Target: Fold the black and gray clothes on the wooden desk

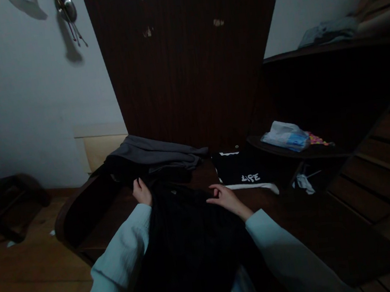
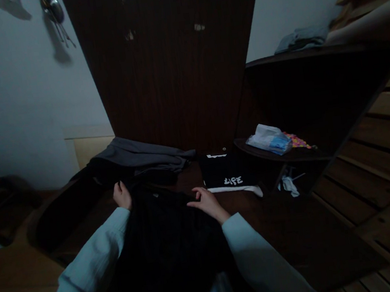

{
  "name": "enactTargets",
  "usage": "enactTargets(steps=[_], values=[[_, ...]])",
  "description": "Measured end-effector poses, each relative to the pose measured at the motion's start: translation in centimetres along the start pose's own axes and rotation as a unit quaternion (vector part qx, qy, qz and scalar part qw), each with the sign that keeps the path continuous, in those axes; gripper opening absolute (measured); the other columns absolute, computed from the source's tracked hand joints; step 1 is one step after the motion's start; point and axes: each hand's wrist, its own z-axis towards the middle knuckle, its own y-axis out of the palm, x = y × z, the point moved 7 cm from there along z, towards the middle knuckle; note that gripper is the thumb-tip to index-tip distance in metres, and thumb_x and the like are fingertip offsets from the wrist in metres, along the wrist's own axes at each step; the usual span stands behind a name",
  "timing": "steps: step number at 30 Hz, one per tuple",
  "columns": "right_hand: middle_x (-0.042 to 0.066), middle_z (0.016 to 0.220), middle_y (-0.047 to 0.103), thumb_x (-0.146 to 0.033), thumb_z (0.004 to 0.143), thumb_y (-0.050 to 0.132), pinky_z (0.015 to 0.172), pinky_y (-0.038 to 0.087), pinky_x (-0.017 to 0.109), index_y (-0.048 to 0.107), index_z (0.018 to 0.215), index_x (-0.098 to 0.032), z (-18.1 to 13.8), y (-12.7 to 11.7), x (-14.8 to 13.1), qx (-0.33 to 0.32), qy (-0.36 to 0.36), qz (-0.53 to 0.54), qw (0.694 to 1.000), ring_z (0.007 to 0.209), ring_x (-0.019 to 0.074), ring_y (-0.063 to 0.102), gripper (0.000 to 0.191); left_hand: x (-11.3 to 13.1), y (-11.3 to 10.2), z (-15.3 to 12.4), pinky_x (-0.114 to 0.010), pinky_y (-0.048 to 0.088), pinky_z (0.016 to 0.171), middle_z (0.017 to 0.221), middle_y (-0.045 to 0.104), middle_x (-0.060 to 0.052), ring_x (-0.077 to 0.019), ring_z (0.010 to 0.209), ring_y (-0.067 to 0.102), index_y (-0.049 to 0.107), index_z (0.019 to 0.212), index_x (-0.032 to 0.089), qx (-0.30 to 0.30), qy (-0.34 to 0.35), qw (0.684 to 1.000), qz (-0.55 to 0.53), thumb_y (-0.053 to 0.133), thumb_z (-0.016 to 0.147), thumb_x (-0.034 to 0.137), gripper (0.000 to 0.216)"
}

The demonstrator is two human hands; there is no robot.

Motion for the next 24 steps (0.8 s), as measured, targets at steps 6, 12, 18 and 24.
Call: enactTargets(steps=[6, 12, 18, 24], values=[[-0.001, 0.064, 0.052, -0.039, 0.067, 0.059, 0.063, 0.039, 0.026, 0.056, 0.057, -0.019, -0.1, -0.6, -1.1, 0.021, -0.057, -0.013, 0.998, 0.064, 0.0135, 0.05, 0.023, -0.1, 0.7, 0.1, -0.024, 0.037, 0.057, 0.05, 0.046, 0.002, -0.0121, 0.055, 0.045, 0.049, 0.056, 0.018, -0.042, -0.028, 0.999, -0.01, 0.038, 0.078, 0.04, 0.033], [-0.004, 0.055, 0.053, -0.046, 0.061, 0.061, 0.061, 0.041, 0.026, 0.053, 0.057, -0.019, 0.0, -4.7, 1.4, 0.228, 0.064, 0.275, 0.932, 0.057, 0.0134, 0.05, 0.027, 0.6, 3.0, -1.5, -0.021, 0.032, 0.046, 0.043, 0.038, 0.005, -0.0089, 0.048, 0.039, 0.043, 0.046, 0.017, -0.185, -0.065, 0.978, -0.073, 0.044, 0.065, 0.062, 0.048], [0.0, 0.067, 0.065, -0.043, 0.072, 0.049, 0.076, 0.048, 0.034, 0.061, 0.079, -0.02, -1.9, -7.8, 3.5, 0.255, 0.177, 0.543, 0.78, 0.071, 0.0181, 0.061, 0.026, 1.5, 5.4, -5.1, -0.02, 0.031, 0.043, 0.042, 0.044, 0.006, -0.0078, 0.044, 0.041, 0.048, 0.048, 0.015, -0.471, -0.105, 0.874, -0.064, 0.065, 0.047, 0.057, 0.045], [0.002, 0.078, 0.068, -0.052, 0.077, 0.041, 0.089, 0.043, 0.036, 0.063, 0.081, -0.022, -2.5, -9.6, 2.7, 0.221, 0.105, 0.558, 0.793, 0.086, 0.0202, 0.061, 0.038, 1.4, 4.9, -5.6, -0.021, 0.037, 0.048, 0.053, 0.057, 0.003, -0.0089, 0.048, 0.049, 0.058, 0.059, 0.014, -0.551, -0.17, 0.808, -0.121, 0.072, 0.048, 0.044, 0.035]])
